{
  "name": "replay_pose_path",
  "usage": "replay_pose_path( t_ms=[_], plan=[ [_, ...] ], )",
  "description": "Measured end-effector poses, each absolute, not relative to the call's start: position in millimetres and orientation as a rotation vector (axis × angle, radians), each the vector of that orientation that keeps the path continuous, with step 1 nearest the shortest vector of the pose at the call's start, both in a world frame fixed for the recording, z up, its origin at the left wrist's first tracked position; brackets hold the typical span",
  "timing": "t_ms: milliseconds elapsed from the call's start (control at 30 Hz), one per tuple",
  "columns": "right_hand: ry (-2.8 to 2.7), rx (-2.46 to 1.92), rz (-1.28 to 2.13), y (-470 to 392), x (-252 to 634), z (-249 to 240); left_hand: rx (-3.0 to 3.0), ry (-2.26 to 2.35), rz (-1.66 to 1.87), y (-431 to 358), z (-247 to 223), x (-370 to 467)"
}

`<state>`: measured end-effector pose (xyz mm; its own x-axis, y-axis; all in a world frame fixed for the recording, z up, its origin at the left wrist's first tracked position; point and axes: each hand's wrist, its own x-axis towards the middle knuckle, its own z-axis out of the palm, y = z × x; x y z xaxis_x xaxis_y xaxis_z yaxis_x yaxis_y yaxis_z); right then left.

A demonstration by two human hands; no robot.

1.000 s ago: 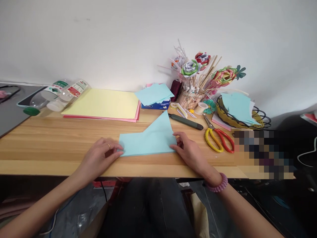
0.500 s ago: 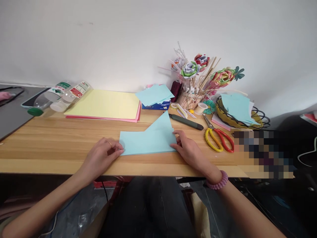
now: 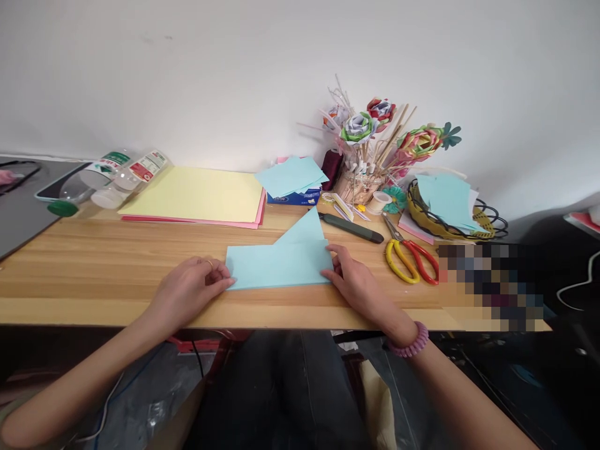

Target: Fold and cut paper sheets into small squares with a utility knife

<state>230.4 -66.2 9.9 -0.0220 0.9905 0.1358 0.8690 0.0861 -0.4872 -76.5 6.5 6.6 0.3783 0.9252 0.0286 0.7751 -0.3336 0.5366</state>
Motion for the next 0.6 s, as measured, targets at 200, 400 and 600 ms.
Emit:
replay_pose_path(
  t_ms=[200, 400, 600],
  plan=[
    [-1.96, -1.804, 0.346, -67, 231, 11, 2.125, 1.455, 0.448, 12, 10, -74],
    [-2.003, -1.768, 0.3, -67, 233, 7, 2.207, 1.295, 0.506, 15, 3, -81],
    [-2.025, -1.743, 0.276, -69, 233, 7, 2.266, 1.193, 0.652, 15, -5, -83]
  ],
)
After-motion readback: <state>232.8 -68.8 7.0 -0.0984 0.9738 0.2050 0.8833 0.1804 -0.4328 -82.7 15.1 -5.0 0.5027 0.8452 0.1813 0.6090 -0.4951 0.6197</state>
